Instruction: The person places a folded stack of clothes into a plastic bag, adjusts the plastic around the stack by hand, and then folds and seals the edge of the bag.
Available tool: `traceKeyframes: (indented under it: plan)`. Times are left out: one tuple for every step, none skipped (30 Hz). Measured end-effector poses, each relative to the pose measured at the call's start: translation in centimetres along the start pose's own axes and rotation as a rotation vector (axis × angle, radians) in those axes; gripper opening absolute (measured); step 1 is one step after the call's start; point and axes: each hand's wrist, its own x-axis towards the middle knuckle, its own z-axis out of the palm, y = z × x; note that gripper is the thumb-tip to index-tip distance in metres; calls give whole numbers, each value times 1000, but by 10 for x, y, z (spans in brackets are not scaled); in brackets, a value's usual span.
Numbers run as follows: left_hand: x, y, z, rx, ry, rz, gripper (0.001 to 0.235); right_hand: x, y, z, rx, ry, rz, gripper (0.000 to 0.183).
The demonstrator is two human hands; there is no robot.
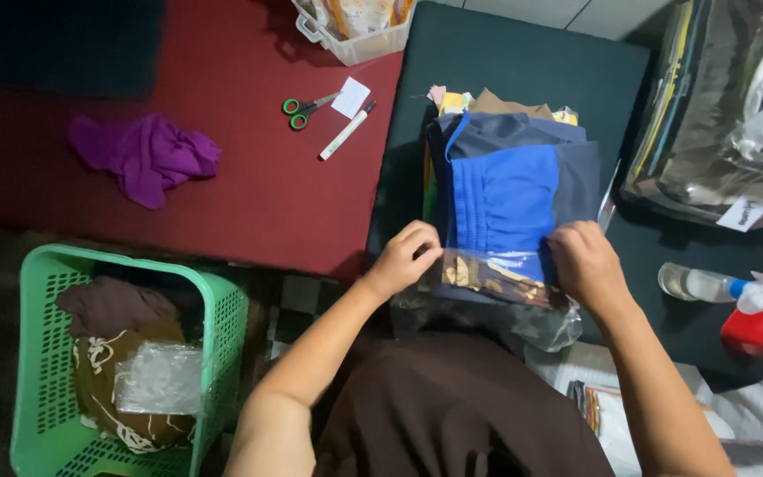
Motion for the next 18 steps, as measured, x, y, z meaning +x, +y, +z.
traceKeyframes:
  plan:
    - [-9,-7,-1,2,0,-1,10,-6,-2,-4,2,0,0,17]
    - [-18,-14,-3,-19,24,-135,9,-11,-4,-7,-21,80,62,20]
    - [-30,-20,-2,-44,46,-272,10,-20,-7,-11,-44,156,128,23]
    - [-41,-30,1,-44,45,-277,10,-39,5,-5,-42,153,132,23]
    - [-51,-40,4,-91,34,-320,12,-56,17,2,15,194,253,23]
    - [-60,-50,7,-137,25,-362,15,-73,28,8,71,235,375,22]
    - [-64,-57,9,-141,24,-367,15,-92,46,20,70,230,378,22]
    - [-68,-64,11,-144,9,-381,14,-111,63,31,181,214,551,17]
    - [-70,-71,13,-146,-5,-392,13,-129,82,42,294,197,720,12]
    - [-65,-59,11,-147,-3,-393,13,-146,99,54,293,194,720,12]
    - [-59,-48,9,-44,-12,-293,14,-162,117,66,591,164,819,14]
    - [-53,-36,6,59,-21,-192,15,-178,135,79,893,129,909,17]
    - [-53,-32,8,60,-19,-197,15,-180,136,83,895,124,911,17]
    - [-54,-28,10,82,37,-207,10,-182,136,87,864,89,938,17]
    - [-52,-25,12,105,94,-212,5,-182,138,91,832,59,960,17]
    - [-53,-29,11,107,95,-214,5,-181,137,91,833,57,959,17]
    - [-52,-33,9,55,78,-287,5,-180,137,92,839,32,1035,16]
    - [-53,-37,8,4,61,-361,4,-179,137,92,843,6,1111,16]
